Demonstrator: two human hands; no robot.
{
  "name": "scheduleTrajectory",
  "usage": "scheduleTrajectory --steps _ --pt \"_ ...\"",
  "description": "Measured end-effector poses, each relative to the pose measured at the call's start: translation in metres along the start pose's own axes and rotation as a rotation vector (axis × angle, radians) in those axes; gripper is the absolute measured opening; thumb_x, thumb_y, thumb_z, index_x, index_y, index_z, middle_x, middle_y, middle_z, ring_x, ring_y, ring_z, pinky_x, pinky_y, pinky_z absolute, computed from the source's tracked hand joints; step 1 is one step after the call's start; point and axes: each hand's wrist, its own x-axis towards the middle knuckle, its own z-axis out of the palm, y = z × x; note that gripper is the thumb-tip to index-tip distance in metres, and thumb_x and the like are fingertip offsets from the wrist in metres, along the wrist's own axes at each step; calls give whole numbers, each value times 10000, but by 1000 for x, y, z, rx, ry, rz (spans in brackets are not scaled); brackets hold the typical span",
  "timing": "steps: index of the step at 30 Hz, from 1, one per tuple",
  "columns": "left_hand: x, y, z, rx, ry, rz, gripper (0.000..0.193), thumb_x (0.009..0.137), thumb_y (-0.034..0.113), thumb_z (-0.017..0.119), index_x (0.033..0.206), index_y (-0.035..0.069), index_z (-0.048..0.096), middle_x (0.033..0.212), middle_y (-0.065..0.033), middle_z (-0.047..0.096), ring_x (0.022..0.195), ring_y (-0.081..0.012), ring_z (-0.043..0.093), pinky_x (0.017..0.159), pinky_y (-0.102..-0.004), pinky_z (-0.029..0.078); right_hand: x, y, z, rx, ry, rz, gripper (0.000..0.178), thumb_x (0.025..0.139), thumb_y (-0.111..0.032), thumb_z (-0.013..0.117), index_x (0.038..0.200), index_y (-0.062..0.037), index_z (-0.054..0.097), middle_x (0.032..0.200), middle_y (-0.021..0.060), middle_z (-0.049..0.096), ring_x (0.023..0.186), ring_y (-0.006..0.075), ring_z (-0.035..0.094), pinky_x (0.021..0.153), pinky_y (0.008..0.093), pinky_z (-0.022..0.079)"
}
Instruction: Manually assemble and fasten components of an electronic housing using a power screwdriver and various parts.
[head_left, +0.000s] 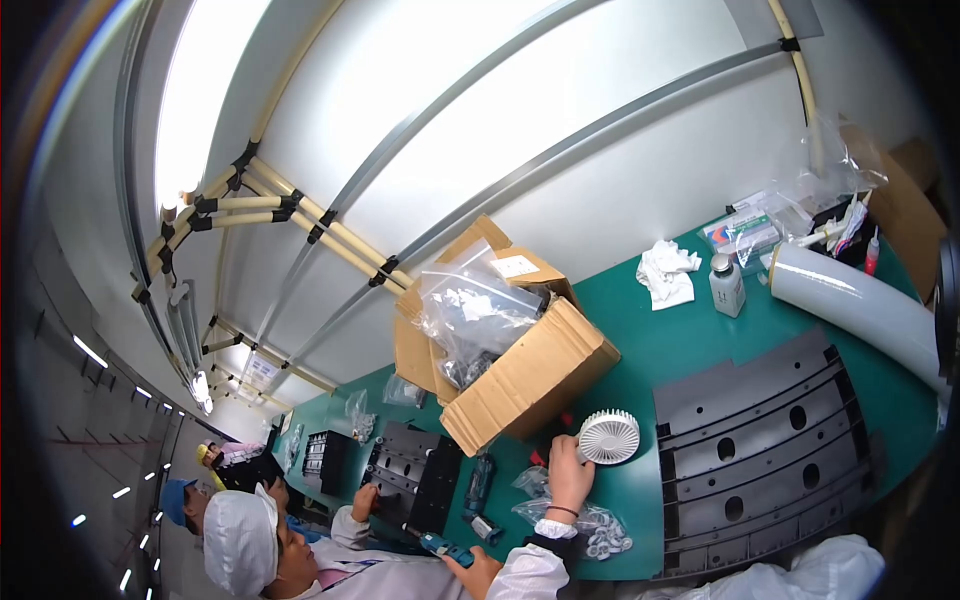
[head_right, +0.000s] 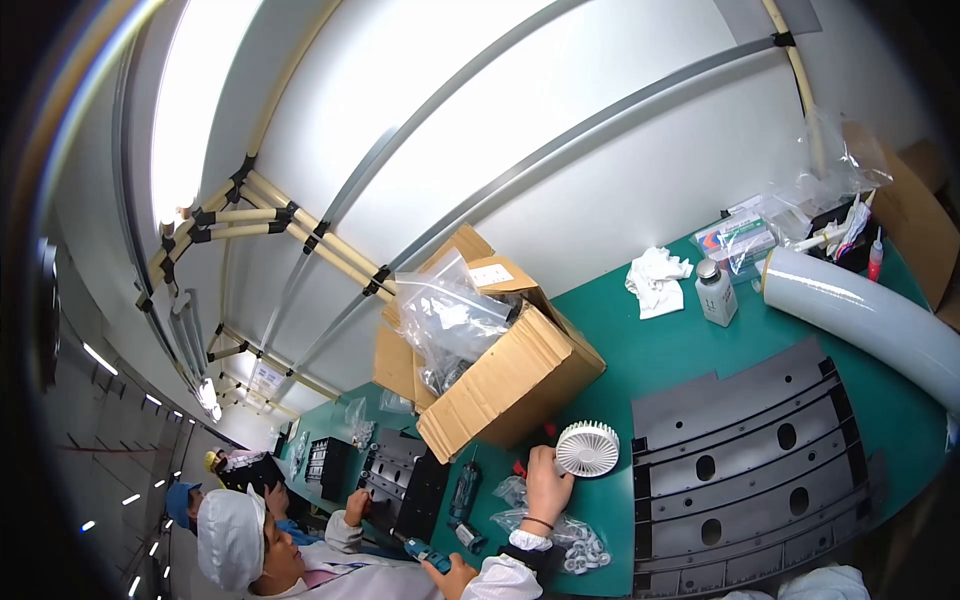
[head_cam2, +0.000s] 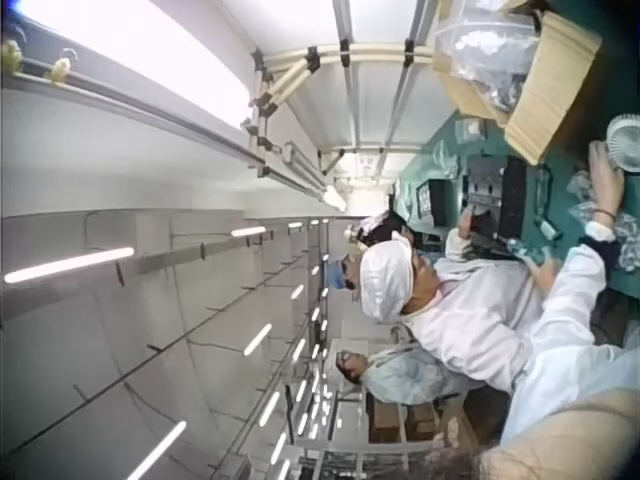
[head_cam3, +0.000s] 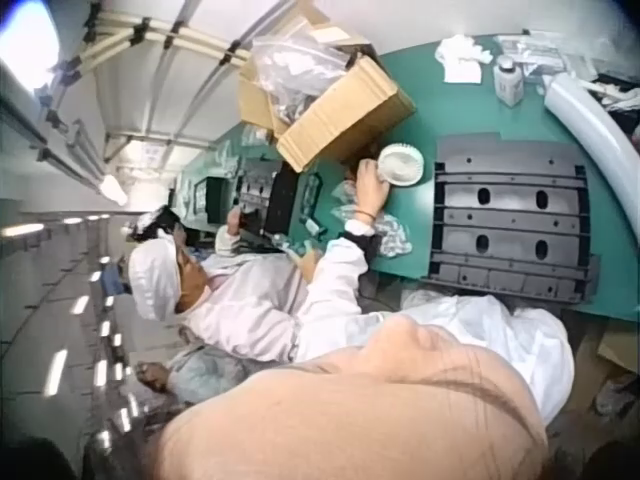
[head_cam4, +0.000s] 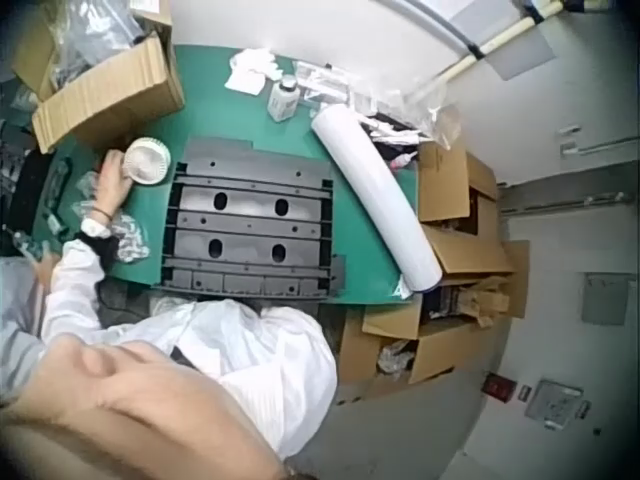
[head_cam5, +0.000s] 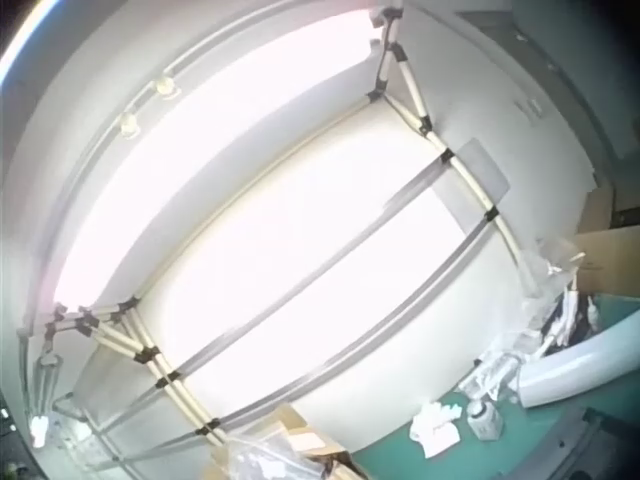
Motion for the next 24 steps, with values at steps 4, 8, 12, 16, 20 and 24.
scheduleTrajectory --steps 4,8,12,16,20,24 --pt "0 8 -2 -19 1 -25 374 638 1 720 946 10 508 968 -187 524 927 -418 541 790 -467 466 -47 22 -8 -33 -22 32 330 905 -254 551 1102 -1 631 1047 242 652 935 370 633 857 432 506" --pt "0 7 6 0 27 15 400 644 13 724 984 22 514 999 -183 521 949 -415 546 810 -470 476 -113 41 -8 -84 -86 44 337 909 -254 552 1115 3 623 1054 245 649 941 370 631 863 429 504" --pt "-6 -1 -7 35 -49 -26 517 678 69 772 1124 37 513 1115 -189 474 1021 -411 550 864 -453 493 -143 17 4 -74 -86 31 345 913 -254 552 1129 8 615 1062 249 645 947 371 628 869 426 503" --pt "-14 6 -41 111 -154 -39 643 706 184 808 1248 42 493 1251 -199 428 1098 -414 532 921 -448 487 -166 -21 5 -48 -75 4 353 917 -254 553 1142 12 608 1070 252 642 954 372 626 875 422 501" --pt "-39 37 -115 15 103 65 425 813 164 718 1182 34 554 1162 -162 521 1079 -364 532 923 -432 457 -191 -80 -10 -1 -68 -8 362 921 -254 554 1156 17 600 1077 255 639 960 373 624 881 419 500" --pt "-85 49 -142 -144 325 -156 311 841 35 608 1149 32 564 1138 -151 552 1080 -345 525 949 -431 429 -233 -151 -34 59 -42 37 371 925 -254 554 1170 21 592 1085 259 636 966 373 621 887 415 498"
